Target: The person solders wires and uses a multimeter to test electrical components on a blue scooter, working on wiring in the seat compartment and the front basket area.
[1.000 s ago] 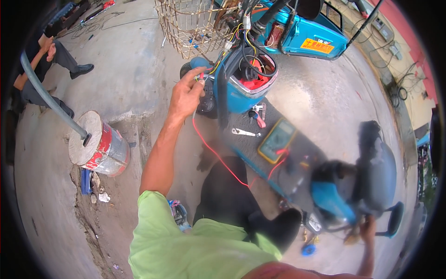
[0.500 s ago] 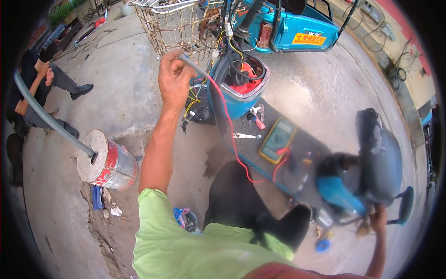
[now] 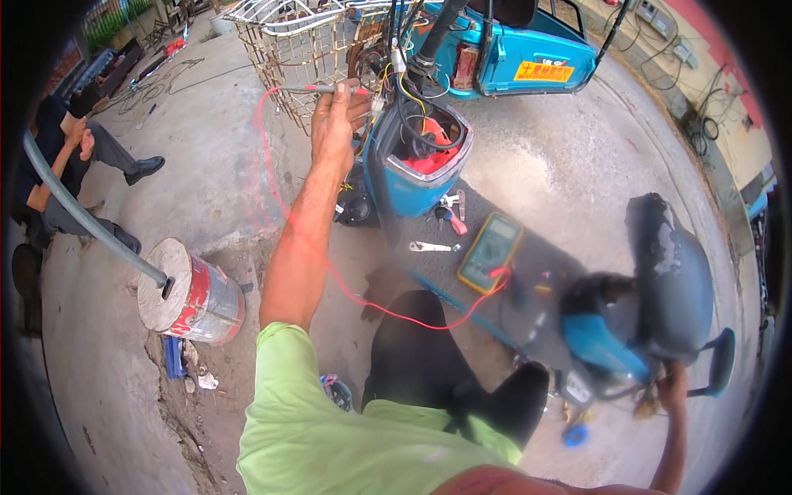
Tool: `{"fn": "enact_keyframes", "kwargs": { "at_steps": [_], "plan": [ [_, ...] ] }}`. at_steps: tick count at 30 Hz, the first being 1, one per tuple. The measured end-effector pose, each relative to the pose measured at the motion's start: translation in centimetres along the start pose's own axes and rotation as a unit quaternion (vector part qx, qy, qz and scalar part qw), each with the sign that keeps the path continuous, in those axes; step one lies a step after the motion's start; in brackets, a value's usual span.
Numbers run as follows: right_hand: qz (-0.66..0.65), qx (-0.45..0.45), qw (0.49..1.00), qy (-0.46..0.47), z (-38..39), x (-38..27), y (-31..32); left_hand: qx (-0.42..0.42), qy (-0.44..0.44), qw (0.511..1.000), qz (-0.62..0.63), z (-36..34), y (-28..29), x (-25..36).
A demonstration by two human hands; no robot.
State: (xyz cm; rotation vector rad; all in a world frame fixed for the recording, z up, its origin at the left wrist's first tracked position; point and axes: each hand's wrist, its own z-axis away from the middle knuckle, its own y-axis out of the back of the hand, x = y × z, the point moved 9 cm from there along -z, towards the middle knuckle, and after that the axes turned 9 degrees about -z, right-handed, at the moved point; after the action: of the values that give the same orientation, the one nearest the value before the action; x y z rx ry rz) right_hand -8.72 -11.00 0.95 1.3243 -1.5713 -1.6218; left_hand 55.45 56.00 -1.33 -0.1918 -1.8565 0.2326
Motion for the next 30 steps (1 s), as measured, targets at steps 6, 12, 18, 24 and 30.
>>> {"fn": "enact_keyframes", "kwargs": {
  "at_steps": [6, 12, 18, 24, 30],
  "plan": [
    [-0.026, -0.003, 1.0, 0.001, 0.0, 1.0, -0.1, 0.012, 0.022, 0.997, 0.071, -0.8, -0.7, -0.8],
    [0.008, -0.011, 1.0, 0.005, -0.2, -0.9, 0.2, 0.042, 0.035, 0.989, 0.138, -1.1, -1.2, -1.1],
    [0.002, -0.012, 1.0, -0.019, -0.1, -0.5, 0.1, -0.014, 0.007, 0.986, 0.169, -0.5, -2.0, -0.1],
    [-0.029, -0.001, 0.999, -0.019, -0.2, -0.7, 0.0, -0.029, -0.001, 0.986, 0.165, 0.2, -1.7, 0.2],
    [-0.039, -0.007, 0.999, -0.005, -0.2, -0.6, 0.1, -0.006, 0.012, 0.998, 0.055, -0.8, -0.5, -0.4]
  ]
}}
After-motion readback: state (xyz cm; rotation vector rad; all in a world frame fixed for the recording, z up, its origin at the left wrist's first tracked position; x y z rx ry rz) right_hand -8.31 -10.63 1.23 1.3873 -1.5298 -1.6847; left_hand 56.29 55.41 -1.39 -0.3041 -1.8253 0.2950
